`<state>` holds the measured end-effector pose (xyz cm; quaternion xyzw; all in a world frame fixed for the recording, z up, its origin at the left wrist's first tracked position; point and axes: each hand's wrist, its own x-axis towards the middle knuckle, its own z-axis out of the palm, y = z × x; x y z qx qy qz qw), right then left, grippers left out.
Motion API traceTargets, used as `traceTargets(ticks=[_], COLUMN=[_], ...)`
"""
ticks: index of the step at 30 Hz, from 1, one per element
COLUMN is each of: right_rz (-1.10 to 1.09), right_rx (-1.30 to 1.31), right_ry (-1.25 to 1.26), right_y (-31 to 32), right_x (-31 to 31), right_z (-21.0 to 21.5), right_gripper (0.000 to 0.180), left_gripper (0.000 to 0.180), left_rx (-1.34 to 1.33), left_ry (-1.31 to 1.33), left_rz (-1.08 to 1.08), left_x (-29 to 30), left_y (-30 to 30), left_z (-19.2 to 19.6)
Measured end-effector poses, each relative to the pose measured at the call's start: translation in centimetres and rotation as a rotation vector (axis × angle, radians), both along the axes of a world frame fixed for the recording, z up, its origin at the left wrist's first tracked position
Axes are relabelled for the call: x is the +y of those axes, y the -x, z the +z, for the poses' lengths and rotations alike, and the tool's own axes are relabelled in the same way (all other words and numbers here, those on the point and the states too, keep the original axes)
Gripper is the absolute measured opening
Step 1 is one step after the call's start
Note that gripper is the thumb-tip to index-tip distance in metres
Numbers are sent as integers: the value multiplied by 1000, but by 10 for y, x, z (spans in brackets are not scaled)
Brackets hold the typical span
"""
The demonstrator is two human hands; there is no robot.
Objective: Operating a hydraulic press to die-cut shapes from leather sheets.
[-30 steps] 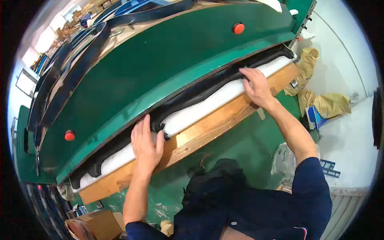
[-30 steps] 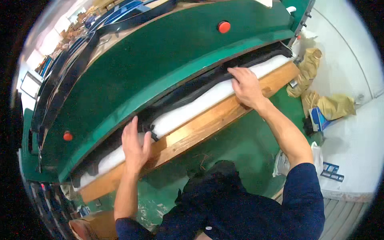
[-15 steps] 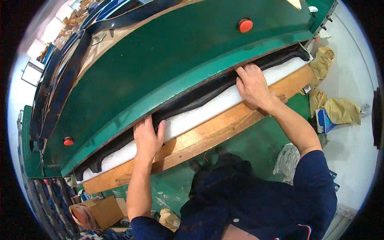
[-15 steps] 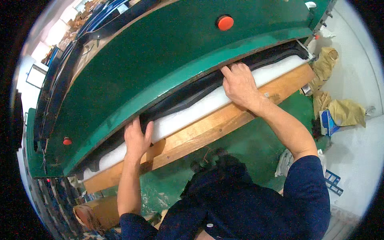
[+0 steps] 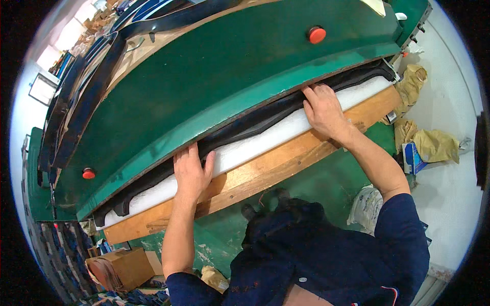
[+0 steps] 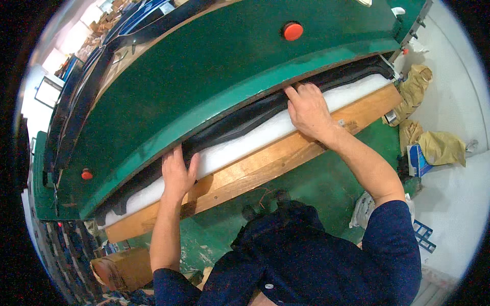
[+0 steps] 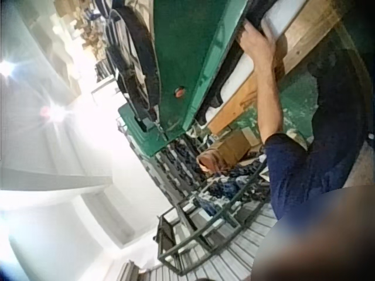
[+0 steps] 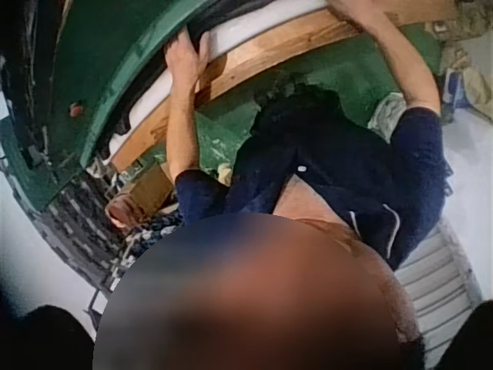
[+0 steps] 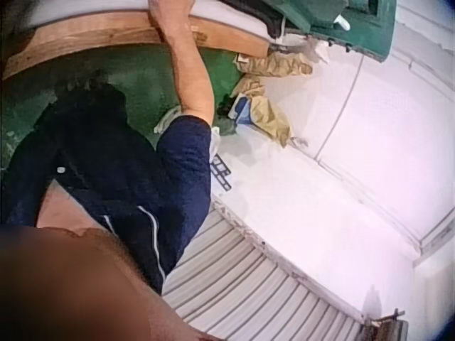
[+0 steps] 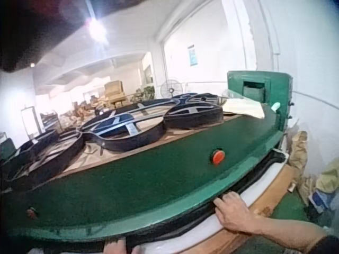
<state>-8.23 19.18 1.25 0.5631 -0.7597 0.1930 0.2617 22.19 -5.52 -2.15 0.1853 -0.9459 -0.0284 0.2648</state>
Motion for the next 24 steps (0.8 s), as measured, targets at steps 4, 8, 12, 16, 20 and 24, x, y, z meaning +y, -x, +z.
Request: traceTargets(ticks=[4,8,12,16,20,24], right_rz=[-23,-59,-67,60,220,102], right_rx=[-27,-63,-236,-284,-307,-220], right_ry=[-6,-18,81,151,146,346], right_y=[-4,-14,-33,-49,-54,-25], right_x=[3,9,30,56,52,13], right_z=[1,-4,-2,-19,-23,38], right_gripper=[35,49,56,38,24,18], left_gripper=[66,67,67,56,38,28], left_rx=[-88,-85,3,163,279,403], left_ry=[-126,-198,-271,-175,-153,4], left_rz=[39,14,-33,-49,114,309], left_x=[3,1,15,18,0,-56], left_y=[3,-8,-37,-95,-149,-176], left_z=[5,7,19,9,14,49])
